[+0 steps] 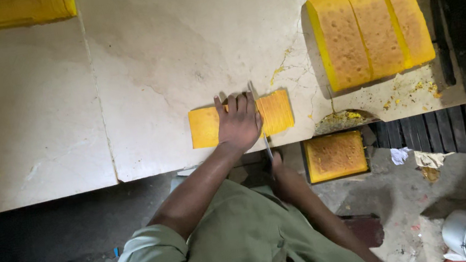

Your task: The person removes a yellow rectangular food block from a metal tray, places it on a white work surface, and uses a long knife to slice it into smaller rectangular pieces. The person repeatedly cuts the block into uniform strips and stacks them on the left side of the table.

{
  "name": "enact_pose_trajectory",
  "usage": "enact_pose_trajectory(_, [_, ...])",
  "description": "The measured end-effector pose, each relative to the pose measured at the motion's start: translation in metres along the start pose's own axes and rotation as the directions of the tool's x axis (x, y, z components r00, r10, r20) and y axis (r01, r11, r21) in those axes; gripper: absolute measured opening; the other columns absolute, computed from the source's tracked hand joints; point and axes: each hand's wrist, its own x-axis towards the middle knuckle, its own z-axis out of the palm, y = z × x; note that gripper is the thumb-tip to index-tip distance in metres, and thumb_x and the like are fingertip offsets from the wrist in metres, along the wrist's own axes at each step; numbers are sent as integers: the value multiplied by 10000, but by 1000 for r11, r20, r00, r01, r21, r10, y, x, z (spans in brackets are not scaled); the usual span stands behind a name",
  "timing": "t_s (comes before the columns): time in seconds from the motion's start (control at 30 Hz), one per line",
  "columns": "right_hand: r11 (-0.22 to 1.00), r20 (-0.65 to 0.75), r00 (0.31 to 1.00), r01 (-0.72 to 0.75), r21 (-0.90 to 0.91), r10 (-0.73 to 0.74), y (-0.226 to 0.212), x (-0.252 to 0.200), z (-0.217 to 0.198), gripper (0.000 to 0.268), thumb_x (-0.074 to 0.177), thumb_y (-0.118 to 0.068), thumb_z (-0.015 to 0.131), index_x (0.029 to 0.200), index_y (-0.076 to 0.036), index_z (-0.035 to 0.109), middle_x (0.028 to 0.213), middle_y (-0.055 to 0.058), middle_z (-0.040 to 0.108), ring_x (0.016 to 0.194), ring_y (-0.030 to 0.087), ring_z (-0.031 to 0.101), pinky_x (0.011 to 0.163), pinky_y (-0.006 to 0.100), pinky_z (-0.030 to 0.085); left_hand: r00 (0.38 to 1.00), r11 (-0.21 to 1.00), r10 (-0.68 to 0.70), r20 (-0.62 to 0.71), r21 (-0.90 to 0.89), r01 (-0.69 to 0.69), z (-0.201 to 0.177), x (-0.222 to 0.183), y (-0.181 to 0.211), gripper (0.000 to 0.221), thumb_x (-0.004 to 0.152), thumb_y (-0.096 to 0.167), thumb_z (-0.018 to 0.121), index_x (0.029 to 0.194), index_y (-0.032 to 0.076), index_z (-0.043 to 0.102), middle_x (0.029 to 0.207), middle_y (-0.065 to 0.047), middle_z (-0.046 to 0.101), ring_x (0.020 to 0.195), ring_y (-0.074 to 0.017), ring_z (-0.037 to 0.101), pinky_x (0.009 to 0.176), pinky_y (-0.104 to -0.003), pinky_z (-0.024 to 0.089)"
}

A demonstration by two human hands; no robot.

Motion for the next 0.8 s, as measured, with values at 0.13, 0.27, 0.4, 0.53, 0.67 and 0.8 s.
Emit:
enact_pose_trajectory(0.13, [966, 82, 963, -252, -65, 257, -1, 80, -17, 989, 758, -146, 797, 1480, 127, 180, 980, 320, 695, 923, 477, 692, 810, 515, 557, 994, 998, 26, -106, 60, -20, 7, -2, -5, 655, 981, 379, 502, 1485, -36, 450, 1459, -217, 520, 1432, -389, 411, 1203, -695, 168])
enact_pose_trajectory(0.27, [978, 27, 978, -204, -39, 205, -29, 99, -41, 1000, 740, -140, 799, 1471, 156, 183, 978, 304, 704, 938, 453, 705, 835, 496, 570, 999, 996, 2, -37, 87, 1, 3, -4, -5, 637, 941, 404, 503, 1431, 1, 450, 1424, -229, 505, 1384, -442, 380, 1100, -762, 125])
enact_pose_trajectory(0.4, [982, 74, 979, -187, -31, 189, -42, 38, -35, 981, 767, -138, 767, 1492, 151, 173, 976, 316, 695, 922, 470, 695, 816, 517, 559, 999, 999, -43, 17, -8, 43, -8, -4, -5, 654, 948, 380, 518, 1485, 10, 463, 1402, -181, 534, 1372, -409, 401, 1143, -766, 138])
enact_pose_trajectory(0.53, [980, 153, 968, -194, -33, 197, -15, -9, -4, 969, 805, -147, 739, 1511, 150, 145, 964, 330, 684, 888, 493, 680, 782, 546, 541, 997, 997, -56, 61, -41, 58, -8, -8, 0, 642, 972, 387, 523, 1479, -5, 484, 1354, -181, 550, 1356, -394, 423, 1158, -762, 157])
enact_pose_trajectory(0.67, [953, 149, 945, -275, -129, 292, 3, 31, 19, 957, 844, -156, 710, 1531, 149, 118, 951, 344, 674, 853, 515, 666, 748, 575, 524, 999, 999, -34, -4, 10, 34, -1, -10, -6, 640, 976, 385, 526, 1472, -18, 489, 1392, -201, 545, 1386, -387, 426, 1188, -721, 183])
enact_pose_trajectory(0.8, [969, 59, 972, -220, -112, 227, -10, 97, -16, 979, 775, -192, 773, 1477, 149, 182, 904, 290, 721, 869, 471, 687, 766, 524, 551, 995, 1000, 16, -94, 9, -15, -4, -8, -9, 655, 962, 363, 523, 1488, -25, 478, 1458, -212, 525, 1422, -402, 400, 1181, -707, 188])
